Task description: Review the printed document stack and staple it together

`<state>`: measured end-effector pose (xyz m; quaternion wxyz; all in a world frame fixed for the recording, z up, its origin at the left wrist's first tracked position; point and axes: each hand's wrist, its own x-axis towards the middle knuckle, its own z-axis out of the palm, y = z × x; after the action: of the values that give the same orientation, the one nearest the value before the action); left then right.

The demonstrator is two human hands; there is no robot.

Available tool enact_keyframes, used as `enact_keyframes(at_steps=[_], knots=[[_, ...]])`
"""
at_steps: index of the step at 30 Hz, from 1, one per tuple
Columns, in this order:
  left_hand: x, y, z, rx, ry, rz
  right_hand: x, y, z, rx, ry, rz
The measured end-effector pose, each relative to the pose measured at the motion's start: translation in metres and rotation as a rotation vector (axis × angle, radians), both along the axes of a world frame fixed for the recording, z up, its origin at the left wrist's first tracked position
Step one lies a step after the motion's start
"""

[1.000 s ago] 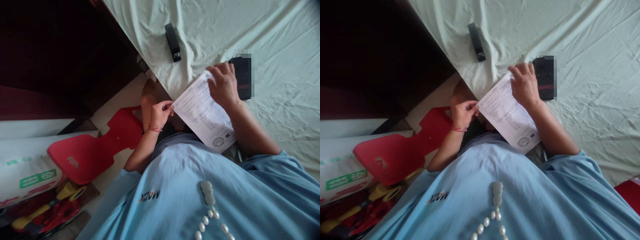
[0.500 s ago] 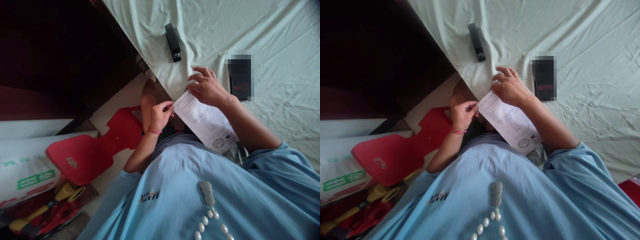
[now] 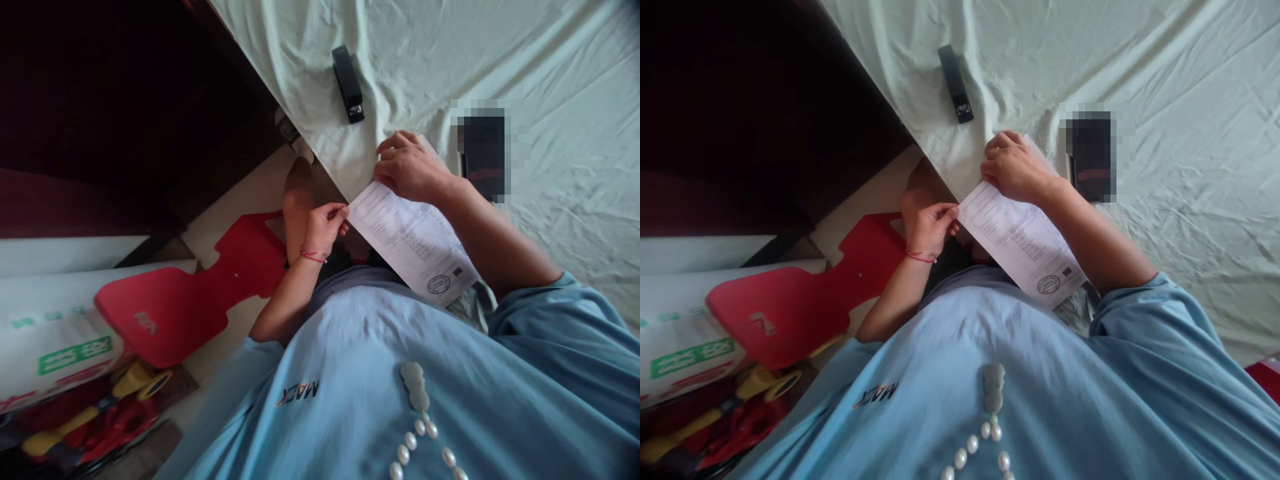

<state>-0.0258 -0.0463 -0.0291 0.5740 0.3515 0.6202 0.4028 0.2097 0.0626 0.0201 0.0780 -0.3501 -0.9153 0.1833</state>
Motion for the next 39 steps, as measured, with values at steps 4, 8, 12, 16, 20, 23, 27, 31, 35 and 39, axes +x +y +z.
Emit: enact_keyframes(at_steps=[4, 8, 12, 16, 20, 23, 27, 31, 35, 39], knots=[[0.000, -0.002, 0.001, 0.033, 0.063, -0.038, 0.005, 0.002, -0.003, 0.026, 0.010, -0.010], [-0.001, -0.002, 0.002, 0.059, 0.099, -0.036, 0.022, 0.018, -0.007, 0.028, -0.001, -0.084], [-0.002, -0.003, 0.001, 0.070, 0.111, -0.043, 0.042, 0.035, -0.002, 0.001, -0.010, -0.132], [-0.002, -0.004, -0.002, 0.075, 0.106, -0.050, 0.051, 0.040, 0.007, -0.038, -0.020, -0.184], [-0.003, -0.002, -0.004, 0.084, 0.131, -0.063, 0.053, 0.038, 0.010, -0.071, -0.031, -0.273], [-0.005, 0.007, 0.006, 0.166, 0.266, -0.136, 0.053, 0.036, 0.012, -0.088, -0.067, -0.336], [-0.007, 0.033, 0.029, 0.416, 0.600, -0.303, 0.055, 0.034, 0.018, -0.035, -0.089, -0.424], [-0.002, 0.071, 0.039, 0.502, 0.758, -0.399, 0.042, 0.029, 0.028, 0.125, -0.048, -0.440], [0.005, 0.103, 0.034, 0.508, 0.739, -0.449, 0.011, 0.026, 0.036, 0.106, 0.010, -0.303], [0.010, 0.114, 0.032, 0.494, 0.705, -0.469, -0.010, 0.032, 0.034, -0.035, 0.003, -0.279]])
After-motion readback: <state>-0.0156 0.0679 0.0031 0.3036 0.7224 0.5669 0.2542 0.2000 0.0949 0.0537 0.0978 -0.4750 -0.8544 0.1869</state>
